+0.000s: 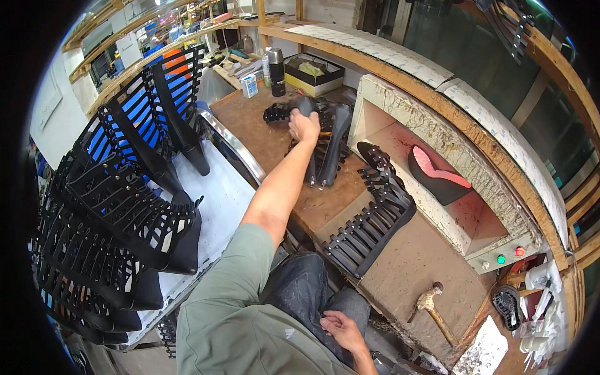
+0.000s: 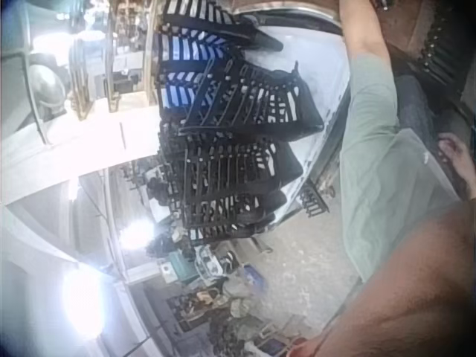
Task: The person is assembling black strappy platform shoes at a workbench, using a hammer to secure components.
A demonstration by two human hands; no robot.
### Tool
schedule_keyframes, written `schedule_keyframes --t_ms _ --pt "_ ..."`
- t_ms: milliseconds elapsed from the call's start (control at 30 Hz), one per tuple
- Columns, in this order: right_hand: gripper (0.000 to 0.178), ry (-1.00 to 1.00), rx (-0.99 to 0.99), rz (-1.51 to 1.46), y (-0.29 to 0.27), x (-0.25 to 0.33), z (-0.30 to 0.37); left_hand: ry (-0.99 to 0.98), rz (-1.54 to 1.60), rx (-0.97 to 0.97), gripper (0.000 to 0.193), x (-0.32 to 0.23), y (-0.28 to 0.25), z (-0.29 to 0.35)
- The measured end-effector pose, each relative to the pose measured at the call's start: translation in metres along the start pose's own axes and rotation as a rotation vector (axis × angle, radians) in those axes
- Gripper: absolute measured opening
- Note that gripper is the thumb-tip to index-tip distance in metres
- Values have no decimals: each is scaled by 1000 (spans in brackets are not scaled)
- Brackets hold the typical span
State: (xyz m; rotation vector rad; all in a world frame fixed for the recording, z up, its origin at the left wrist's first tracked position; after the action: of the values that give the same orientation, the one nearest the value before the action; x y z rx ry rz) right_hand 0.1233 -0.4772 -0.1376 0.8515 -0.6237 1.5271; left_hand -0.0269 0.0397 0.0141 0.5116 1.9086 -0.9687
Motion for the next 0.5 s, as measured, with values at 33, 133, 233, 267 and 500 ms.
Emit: schedule_keyframes --t_ms 33,133,233,267,500 --pt "37 -36 4 -24 6 3 14 55 56 -43 54 -2 -13 8" --pt "37 -276 19 64 -12 64 -12 278 277 -217 52 -54 -67 -1" --pt "38 -612 -90 300 -14 126 37 533 387 -199 52 -96 -148 83" --pt "41 -753 -130 176 -13 159 48 666 345 -223 53 -107 -172 112" --pt "68 -1252 -816 -102 -39 274 116 1368 318 193 58 -138 -252 343"
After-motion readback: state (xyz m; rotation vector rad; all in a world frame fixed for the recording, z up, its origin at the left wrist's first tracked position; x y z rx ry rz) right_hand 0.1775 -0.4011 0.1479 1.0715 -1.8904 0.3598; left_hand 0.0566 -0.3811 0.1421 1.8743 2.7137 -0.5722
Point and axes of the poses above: each hand's wrist, its own z-axis away from the middle knuckle, its own y-axis out of the palm, x = y × z, the point moved 5 cm from there along -z, towards the middle knuckle, and after that the axes turned 2 degrees about z, right-handed, at the moved point
